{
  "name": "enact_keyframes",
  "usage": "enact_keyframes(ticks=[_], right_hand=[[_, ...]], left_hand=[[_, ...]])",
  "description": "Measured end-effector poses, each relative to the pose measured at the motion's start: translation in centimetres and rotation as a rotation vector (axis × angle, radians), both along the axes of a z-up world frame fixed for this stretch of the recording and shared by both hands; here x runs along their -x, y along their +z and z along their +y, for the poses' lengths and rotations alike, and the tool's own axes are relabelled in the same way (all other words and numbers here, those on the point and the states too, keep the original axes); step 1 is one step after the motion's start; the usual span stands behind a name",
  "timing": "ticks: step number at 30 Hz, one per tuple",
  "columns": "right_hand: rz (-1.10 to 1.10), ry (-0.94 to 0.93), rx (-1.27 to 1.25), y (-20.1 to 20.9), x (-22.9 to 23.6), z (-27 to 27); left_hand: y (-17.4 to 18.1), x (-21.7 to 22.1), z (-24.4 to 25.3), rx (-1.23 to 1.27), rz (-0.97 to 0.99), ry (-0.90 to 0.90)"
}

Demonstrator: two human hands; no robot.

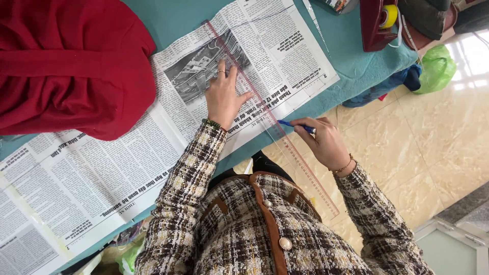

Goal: The person measures and marks a red fabric and a newspaper using a ruler and a pen. They repeatedly position the ruler on the materials and draw lines to create a pattern or guide for cutting.

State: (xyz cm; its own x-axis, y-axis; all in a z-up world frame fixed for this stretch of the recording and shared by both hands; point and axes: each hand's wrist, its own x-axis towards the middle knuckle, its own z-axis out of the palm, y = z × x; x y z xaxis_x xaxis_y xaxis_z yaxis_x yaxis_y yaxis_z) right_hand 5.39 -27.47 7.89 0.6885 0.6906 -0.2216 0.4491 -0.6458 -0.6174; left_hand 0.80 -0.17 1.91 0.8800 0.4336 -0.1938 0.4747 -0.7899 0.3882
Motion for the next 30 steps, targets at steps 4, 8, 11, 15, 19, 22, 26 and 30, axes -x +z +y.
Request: enact_keyframes(ticks=[4,8,11,15,19,22,26,30], right_hand=[[-0.032,0.008,-0.023,-0.2,0.0,-0.1],[-0.039,0.019,-0.044,0.5,-0.3,1.5],[-0.088,0.085,-0.055,-0.1,-1.4,3.7],[-0.102,0.148,-0.166,-3.1,-4.1,8.7],[-0.156,0.12,-0.467,-2.1,-5.7,12.7],[-0.242,0.105,-0.508,-2.8,-4.9,11.4],[-0.249,0.072,-0.528,-4.6,-3.4,6.0],[-0.223,-0.086,-0.488,-4.7,-1.3,1.1]], left_hand=[[-0.2,-0.2,0.1,-0.008,0.031,-0.003],[0.0,-0.1,0.1,-0.007,0.036,0.0],[-0.5,-0.2,0.1,-0.002,0.03,0.007],[-0.8,0.1,0.0,-0.041,0.01,0.004],[-1.5,0.6,-0.2,-0.106,-0.054,-0.006],[-1.1,1.0,-0.2,-0.148,-0.048,-0.021],[0.6,2.2,-0.1,-0.147,-0.032,-0.016],[1.2,3.9,0.2,-0.116,0.004,-0.003]])
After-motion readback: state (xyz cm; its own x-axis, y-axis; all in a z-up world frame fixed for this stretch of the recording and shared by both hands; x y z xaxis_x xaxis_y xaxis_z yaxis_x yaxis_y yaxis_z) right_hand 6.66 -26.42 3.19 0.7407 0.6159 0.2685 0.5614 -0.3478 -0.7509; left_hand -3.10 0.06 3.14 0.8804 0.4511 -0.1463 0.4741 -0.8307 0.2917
